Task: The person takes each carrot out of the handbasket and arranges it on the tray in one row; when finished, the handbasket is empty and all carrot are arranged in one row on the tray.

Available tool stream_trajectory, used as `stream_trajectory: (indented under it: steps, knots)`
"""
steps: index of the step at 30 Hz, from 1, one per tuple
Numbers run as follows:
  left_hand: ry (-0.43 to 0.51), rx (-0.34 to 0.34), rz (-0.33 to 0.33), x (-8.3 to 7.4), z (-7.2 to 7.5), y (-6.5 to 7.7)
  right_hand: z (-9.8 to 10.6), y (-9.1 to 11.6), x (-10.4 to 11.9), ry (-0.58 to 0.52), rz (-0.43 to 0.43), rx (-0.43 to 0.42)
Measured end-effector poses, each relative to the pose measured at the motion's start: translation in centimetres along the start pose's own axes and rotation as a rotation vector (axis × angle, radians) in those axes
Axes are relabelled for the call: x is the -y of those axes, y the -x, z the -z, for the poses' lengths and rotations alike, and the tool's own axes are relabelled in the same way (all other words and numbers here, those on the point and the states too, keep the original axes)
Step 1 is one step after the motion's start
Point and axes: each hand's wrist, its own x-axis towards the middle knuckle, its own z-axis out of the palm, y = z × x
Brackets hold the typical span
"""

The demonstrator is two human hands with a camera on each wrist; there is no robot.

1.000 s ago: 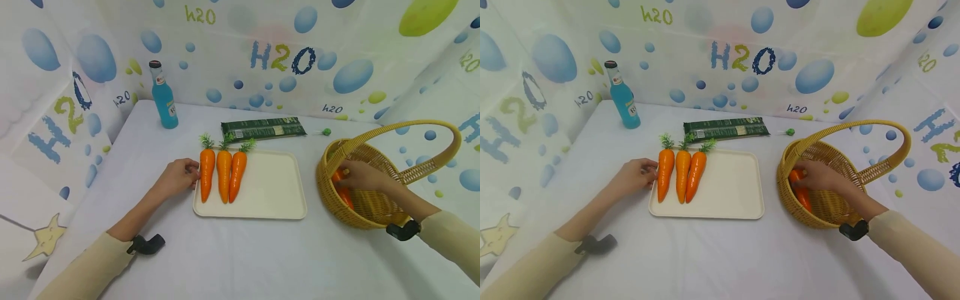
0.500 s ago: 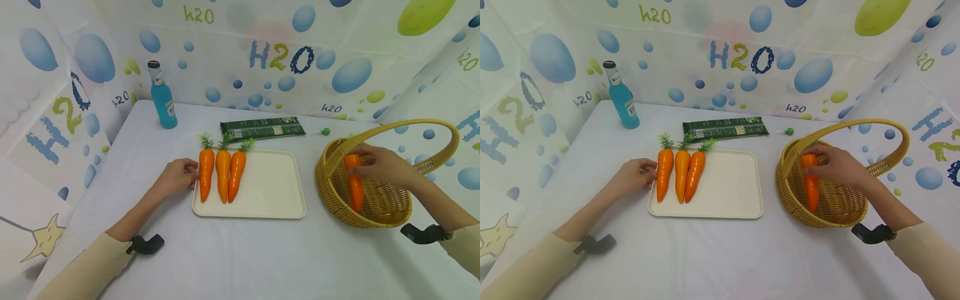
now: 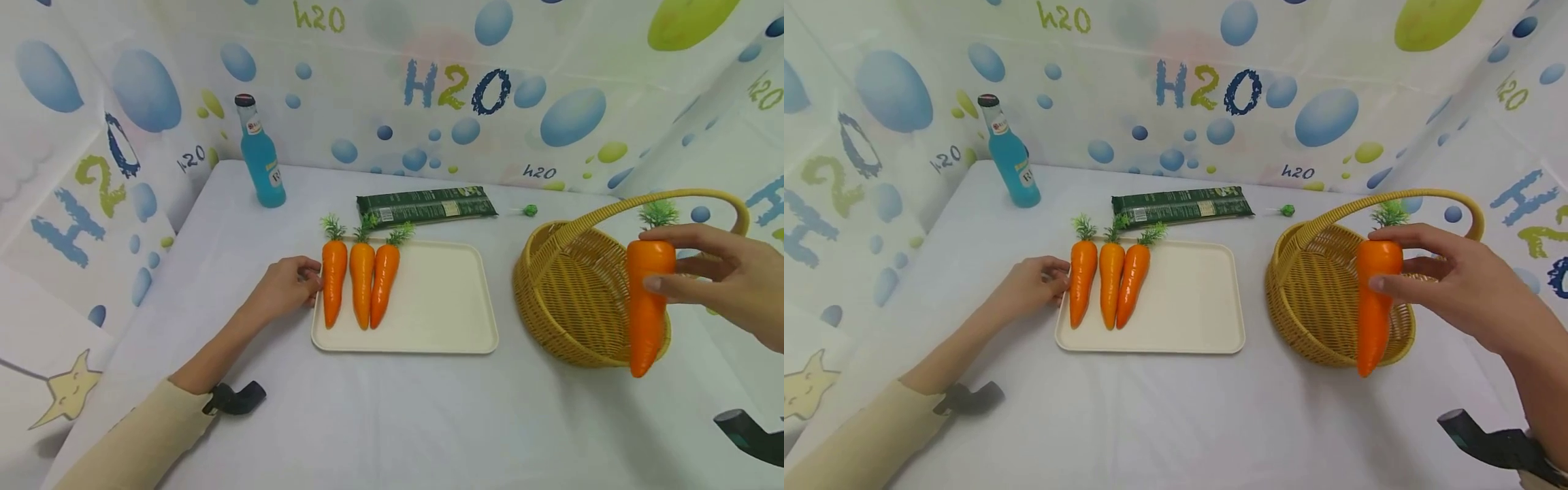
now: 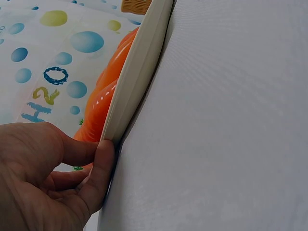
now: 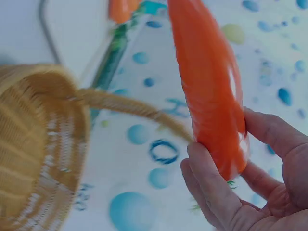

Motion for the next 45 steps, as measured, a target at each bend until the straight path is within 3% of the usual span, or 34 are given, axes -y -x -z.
stream_trajectory:
  steps: [3, 10, 17, 21, 25, 30, 34, 40, 45]
  knots:
    - [0.000, -0.001, 0.000, -0.3, 0.3, 0.2, 0.1, 0.9, 1.2, -0.013, 0.058, -0.033]
    - [-0.005, 0.001, -0.009, -0.5, 0.5, 0.3, -1.3, 0.9, 5.0, -0.090, 0.156, 0.022]
    - [0.002, 0.009, -0.016, -0.8, 0.6, 0.4, -4.8, -1.7, 9.5, -0.125, 0.194, 0.161]
    - [-0.009, 0.009, -0.015, -0.9, 0.6, 0.3, -7.9, -4.2, 11.0, -0.106, 0.206, 0.241]
    - [-0.018, 0.007, -0.013, -0.6, 0.6, 0.1, -11.7, -7.3, 11.8, -0.113, 0.212, 0.301]
    - [-0.010, -0.001, -0.010, -0.7, 0.4, 0.0, -16.2, -11.6, 12.1, -0.264, 0.146, 0.393]
    - [-0.012, -0.007, -0.003, -0.7, 0.3, -0.1, -19.0, -14.1, 11.8, -0.346, 0.085, 0.417]
    - [-0.018, -0.002, 0.016, -0.4, 0.2, 0.0, -22.4, -15.1, 12.0, -0.396, 0.041, 0.412]
    - [-0.015, 0.005, 0.021, -0.7, 0.2, 0.3, -23.8, -15.2, 12.3, -0.390, 0.040, 0.391]
